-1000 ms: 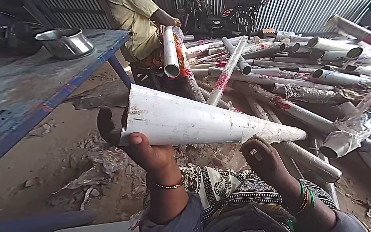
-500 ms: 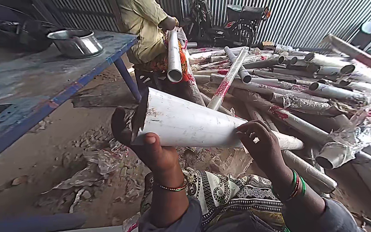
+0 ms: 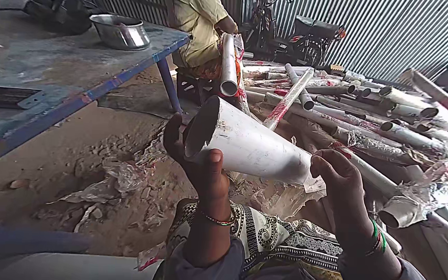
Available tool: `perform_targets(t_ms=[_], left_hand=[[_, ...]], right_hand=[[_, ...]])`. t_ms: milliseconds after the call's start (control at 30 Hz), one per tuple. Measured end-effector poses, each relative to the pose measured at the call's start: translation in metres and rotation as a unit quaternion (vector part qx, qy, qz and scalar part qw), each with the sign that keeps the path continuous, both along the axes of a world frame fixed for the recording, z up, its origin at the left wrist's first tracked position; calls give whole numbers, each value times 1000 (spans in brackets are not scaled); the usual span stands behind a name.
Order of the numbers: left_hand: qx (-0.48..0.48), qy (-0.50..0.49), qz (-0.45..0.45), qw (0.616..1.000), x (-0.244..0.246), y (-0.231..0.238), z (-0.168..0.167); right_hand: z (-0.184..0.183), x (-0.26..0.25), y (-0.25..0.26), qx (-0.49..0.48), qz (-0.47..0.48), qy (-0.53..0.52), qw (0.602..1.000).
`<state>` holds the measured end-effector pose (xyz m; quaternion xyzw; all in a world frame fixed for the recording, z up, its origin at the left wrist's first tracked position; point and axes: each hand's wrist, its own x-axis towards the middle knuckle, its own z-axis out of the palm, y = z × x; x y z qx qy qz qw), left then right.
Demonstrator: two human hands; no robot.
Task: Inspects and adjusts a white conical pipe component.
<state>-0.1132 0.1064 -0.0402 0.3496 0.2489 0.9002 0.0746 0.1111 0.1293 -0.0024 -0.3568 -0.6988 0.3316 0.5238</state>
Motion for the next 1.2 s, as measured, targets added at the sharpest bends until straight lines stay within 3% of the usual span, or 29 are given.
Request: perform_targets(t_ms=[233,733,867,1200], left_hand=[[1,16,-11,1000,-1,-1,0],[0,18,-7,1000,-1,-1,2],[5,13,-11,1000,-1,-1,2],[-2,8,-1,1000,0,0,1]], right_hand=[[-15,11,15,112,-40,-167,979],[-21,8,17,164,-60,-168,970],[-21,9,18,139,-53,-147,978],[-6,4,21,212,-90,-283,931]])
